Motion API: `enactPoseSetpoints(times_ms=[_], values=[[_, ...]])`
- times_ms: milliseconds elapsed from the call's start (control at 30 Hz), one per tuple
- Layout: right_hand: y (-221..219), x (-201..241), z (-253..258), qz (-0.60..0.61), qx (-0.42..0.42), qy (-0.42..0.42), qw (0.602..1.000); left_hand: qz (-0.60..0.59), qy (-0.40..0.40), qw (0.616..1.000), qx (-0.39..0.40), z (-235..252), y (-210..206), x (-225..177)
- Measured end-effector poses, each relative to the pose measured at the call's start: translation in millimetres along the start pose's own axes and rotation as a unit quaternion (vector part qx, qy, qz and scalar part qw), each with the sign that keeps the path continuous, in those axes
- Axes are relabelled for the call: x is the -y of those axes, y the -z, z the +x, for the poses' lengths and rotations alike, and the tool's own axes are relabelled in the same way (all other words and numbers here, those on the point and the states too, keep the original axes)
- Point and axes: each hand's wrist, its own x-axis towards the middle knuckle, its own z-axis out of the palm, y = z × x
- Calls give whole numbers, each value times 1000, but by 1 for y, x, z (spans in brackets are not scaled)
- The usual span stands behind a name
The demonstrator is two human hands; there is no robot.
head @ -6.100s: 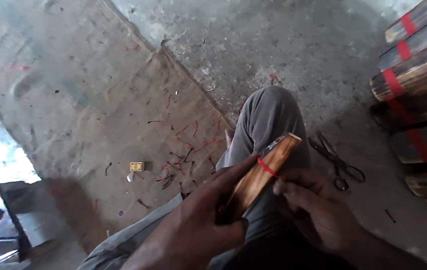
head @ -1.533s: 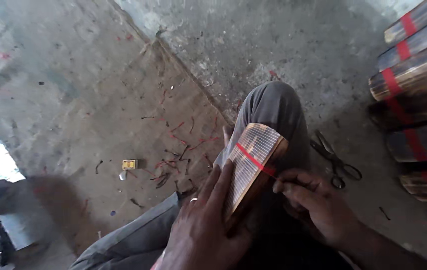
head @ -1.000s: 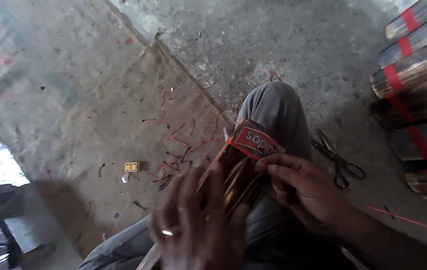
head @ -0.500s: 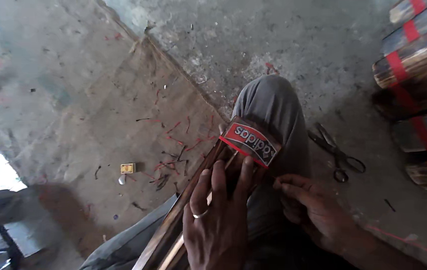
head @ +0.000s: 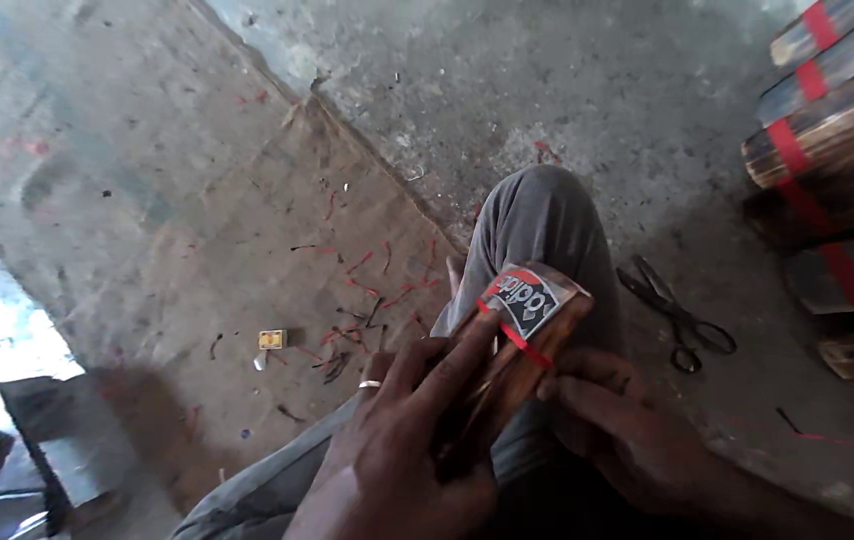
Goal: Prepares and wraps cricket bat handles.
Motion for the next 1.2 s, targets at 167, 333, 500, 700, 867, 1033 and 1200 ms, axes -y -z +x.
enactPoseSetpoints(times_ms=[167,333,500,700,867,1033,1200], values=[[-5,6,5,-24,1,37,999,-234,-15,969,79,5,-4,20],[0,3,27,-102,-56,4,993,63,7,976,-207,-8,-26,11],[2,-4,24,-126,-86,-27,988,265,112,933,-219,0,-111,8],[33,-24,-13,-114,-158,-48,980,264,104,933,-220,6,-113,13],[36,-20,-14,-103,-144,-33,984,238,96,945,-202,4,-100,13],[19,-1,-5,-122,-63,-7,991,59,77,994,-54,-12,-50,12],[-3,21,2,-96,29,45,994,-242,75,956,147,-23,-2,10]])
